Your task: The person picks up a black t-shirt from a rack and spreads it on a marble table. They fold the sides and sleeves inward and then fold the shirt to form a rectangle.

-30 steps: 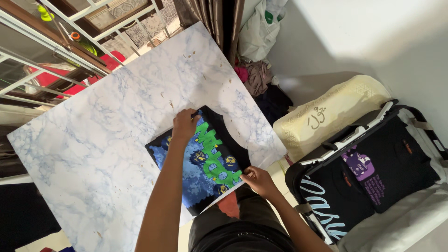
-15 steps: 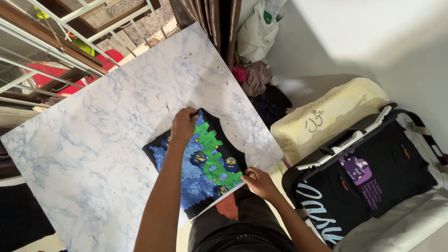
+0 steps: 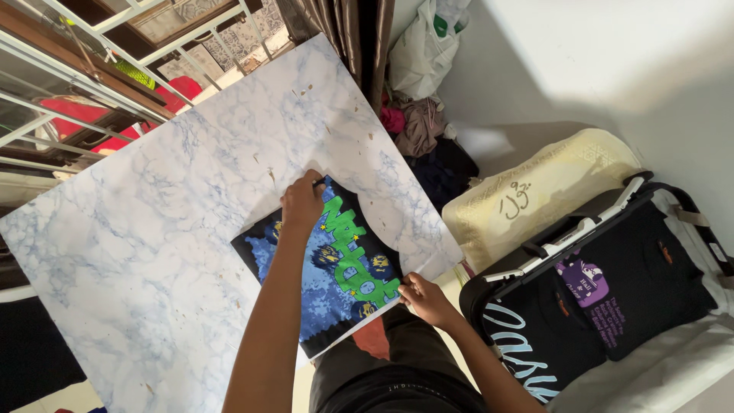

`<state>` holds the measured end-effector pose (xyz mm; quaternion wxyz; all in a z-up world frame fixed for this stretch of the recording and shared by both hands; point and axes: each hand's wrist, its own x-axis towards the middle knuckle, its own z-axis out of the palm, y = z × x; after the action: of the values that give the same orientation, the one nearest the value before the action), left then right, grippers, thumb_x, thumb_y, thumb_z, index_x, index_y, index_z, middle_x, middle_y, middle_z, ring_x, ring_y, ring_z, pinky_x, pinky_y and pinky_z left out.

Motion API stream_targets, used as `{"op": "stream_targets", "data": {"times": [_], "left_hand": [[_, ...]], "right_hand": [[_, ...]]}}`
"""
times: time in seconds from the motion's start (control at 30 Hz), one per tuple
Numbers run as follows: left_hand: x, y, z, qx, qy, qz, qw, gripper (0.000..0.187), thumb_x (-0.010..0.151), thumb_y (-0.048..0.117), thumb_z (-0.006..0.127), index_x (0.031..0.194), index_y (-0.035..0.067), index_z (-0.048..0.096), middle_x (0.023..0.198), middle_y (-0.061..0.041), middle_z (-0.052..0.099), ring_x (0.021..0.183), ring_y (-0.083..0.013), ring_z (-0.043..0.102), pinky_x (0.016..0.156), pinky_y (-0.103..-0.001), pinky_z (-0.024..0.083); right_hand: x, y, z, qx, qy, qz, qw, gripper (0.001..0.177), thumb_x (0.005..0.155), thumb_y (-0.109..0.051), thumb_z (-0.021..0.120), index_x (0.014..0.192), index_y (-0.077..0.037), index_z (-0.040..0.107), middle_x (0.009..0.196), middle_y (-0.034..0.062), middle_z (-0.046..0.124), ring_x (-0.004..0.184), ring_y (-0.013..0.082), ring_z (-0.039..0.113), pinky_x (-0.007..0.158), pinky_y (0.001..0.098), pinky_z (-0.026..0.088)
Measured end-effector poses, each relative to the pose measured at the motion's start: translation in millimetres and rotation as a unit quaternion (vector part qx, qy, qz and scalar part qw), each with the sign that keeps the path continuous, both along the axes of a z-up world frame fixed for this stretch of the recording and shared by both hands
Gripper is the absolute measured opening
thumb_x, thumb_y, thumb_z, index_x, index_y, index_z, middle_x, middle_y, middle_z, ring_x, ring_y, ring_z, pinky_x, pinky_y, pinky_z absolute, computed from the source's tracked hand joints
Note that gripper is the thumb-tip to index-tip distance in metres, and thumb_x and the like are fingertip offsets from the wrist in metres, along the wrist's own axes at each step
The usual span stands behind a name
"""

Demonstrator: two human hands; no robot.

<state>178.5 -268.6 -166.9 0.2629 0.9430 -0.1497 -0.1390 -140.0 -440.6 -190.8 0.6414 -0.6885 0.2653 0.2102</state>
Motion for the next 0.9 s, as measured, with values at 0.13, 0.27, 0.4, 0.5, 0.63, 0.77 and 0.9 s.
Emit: {"op": "stream_targets", "data": {"times": [0.13,0.27,0.4,0.5,0.63,0.77,0.9], "left_hand": [[-3,-5,-7,0.047,-0.001,0.007,0.999,0.022,0.096,0.025,0.068,0.114,0.015,0.062,0.108,-0.012,0.068,0.107,-0.0379,0.064,0.088,-0.058,0.047],[-8,-4,-16,0.021,-0.091,0.015,0.996,0.034,0.088,0.026,0.074,0.118,0.015,0.062,0.116,-0.014,0.062,0.114,-0.0359,0.055,0.093,-0.054,0.044],[6,-3,-28,0.022,-0.073,-0.005,0.997,0.049,0.083,0.038,0.083,0.118,0.012,0.061,0.114,-0.013,0.065,0.114,-0.0363,0.054,0.097,-0.055,0.041],[19,-1,-29,0.027,-0.003,-0.024,0.999,0.053,0.074,0.040,0.088,0.112,0.010,0.066,0.107,-0.011,0.071,0.108,-0.0337,0.060,0.095,-0.054,0.041],[38,5,-17,-0.009,0.205,-0.024,0.978,0.042,0.080,0.036,0.086,0.106,0.006,0.071,0.088,-0.012,0.071,0.084,-0.0289,0.067,0.078,-0.044,0.049],[41,22,4,-0.095,0.234,-0.049,0.966,0.038,0.083,0.027,0.085,0.107,0.000,0.071,0.083,-0.009,0.072,0.071,-0.0191,0.064,0.062,-0.033,0.051],[34,65,43,-0.239,0.215,-0.022,0.947,0.031,0.091,0.022,0.080,0.108,0.001,0.066,0.090,-0.006,0.070,0.077,-0.0097,0.062,0.065,-0.029,0.053]], "right_hand": [[8,5,30,-0.124,0.076,0.040,0.989,0.035,0.098,-0.035,0.063,0.109,-0.001,0.062,0.084,0.0151,0.074,0.077,0.0209,0.070,0.073,0.0328,0.054],[11,13,43,-0.315,-0.100,-0.006,0.944,0.043,0.094,-0.036,0.070,0.114,0.001,0.058,0.093,0.0162,0.068,0.080,0.0278,0.067,0.070,0.0384,0.053],[17,21,44,-0.257,-0.050,-0.020,0.965,0.063,0.085,-0.040,0.078,0.124,0.003,0.054,0.084,0.0154,0.066,0.072,0.0287,0.066,0.066,0.0393,0.053],[21,26,36,-0.205,0.036,-0.039,0.977,0.067,0.077,-0.043,0.083,0.120,0.002,0.057,0.078,0.0126,0.067,0.069,0.0239,0.065,0.065,0.0378,0.053],[22,19,10,-0.182,0.087,-0.001,0.979,0.052,0.077,-0.043,0.086,0.099,0.001,0.072,0.075,0.0100,0.066,0.066,0.0173,0.059,0.062,0.0339,0.046],[15,16,0,-0.164,-0.006,0.015,0.986,0.043,0.082,-0.041,0.085,0.093,-0.001,0.074,0.075,0.0077,0.068,0.068,0.0139,0.059,0.062,0.0288,0.046],[24,15,29,-0.063,-0.065,-0.038,0.995,0.043,0.091,-0.039,0.080,0.106,-0.002,0.062,0.085,0.0037,0.065,0.074,0.0116,0.057,0.063,0.0276,0.046]]}}
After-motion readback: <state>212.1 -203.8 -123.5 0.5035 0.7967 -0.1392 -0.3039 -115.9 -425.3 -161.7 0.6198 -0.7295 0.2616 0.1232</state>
